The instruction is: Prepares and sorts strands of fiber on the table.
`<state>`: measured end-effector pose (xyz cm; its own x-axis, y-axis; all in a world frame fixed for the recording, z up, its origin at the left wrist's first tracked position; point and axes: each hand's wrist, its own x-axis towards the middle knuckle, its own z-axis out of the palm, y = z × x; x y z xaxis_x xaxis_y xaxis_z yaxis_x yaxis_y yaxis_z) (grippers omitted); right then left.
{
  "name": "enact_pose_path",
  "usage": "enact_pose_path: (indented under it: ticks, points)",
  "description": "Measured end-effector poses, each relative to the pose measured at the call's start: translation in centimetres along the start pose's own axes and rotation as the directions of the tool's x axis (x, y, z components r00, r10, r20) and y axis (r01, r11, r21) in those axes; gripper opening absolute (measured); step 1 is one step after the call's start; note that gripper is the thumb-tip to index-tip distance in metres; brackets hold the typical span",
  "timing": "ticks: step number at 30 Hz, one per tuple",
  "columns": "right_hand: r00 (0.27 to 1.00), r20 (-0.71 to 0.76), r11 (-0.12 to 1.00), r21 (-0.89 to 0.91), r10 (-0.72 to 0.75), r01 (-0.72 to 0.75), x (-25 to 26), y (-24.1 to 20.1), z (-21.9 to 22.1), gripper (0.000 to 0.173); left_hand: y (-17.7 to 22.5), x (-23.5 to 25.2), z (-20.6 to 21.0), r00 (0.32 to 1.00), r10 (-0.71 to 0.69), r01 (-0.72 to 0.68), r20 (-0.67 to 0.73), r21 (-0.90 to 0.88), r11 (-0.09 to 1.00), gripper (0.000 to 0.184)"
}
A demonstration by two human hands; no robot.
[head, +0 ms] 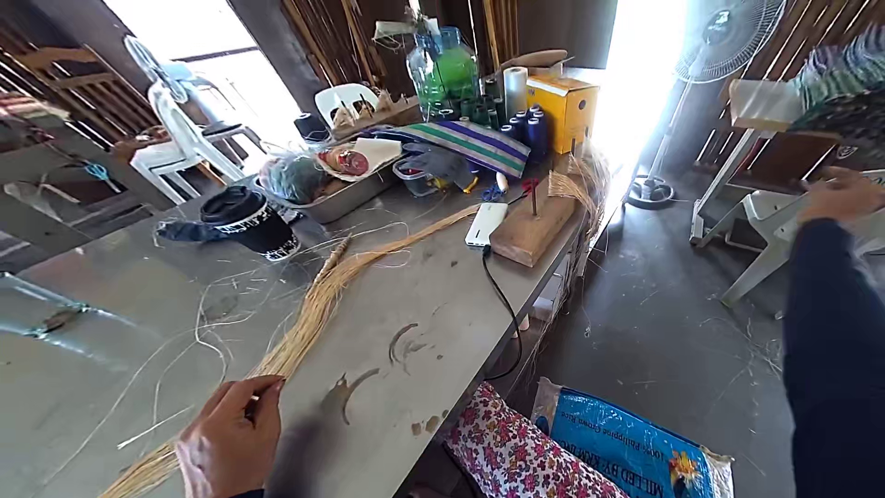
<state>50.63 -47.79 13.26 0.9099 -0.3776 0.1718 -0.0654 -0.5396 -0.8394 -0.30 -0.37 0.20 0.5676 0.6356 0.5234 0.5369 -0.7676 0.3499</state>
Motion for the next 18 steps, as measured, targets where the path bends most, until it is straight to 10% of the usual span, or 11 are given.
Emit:
enact_pose_path:
  ticks: [4, 18]
  points:
    - [0.901, 0.12, 0.909, 0.09, -0.417, 0.408, 5.7, 1.9, 14.3, 0.034, -0.2, -0.4, -0.5, 1.0, 0.003, -0.002, -0.02, 0.017, 1.0, 0.026]
    - [0.82, 0.302, 0.869, 0.071, -0.487, 0.49, -1.1, -9.9, 29.2, 0.024, -0.7, -0.3, -0.5, 1.0, -0.022, 0.021, 0.01, 0.034, 0.999, 0.023]
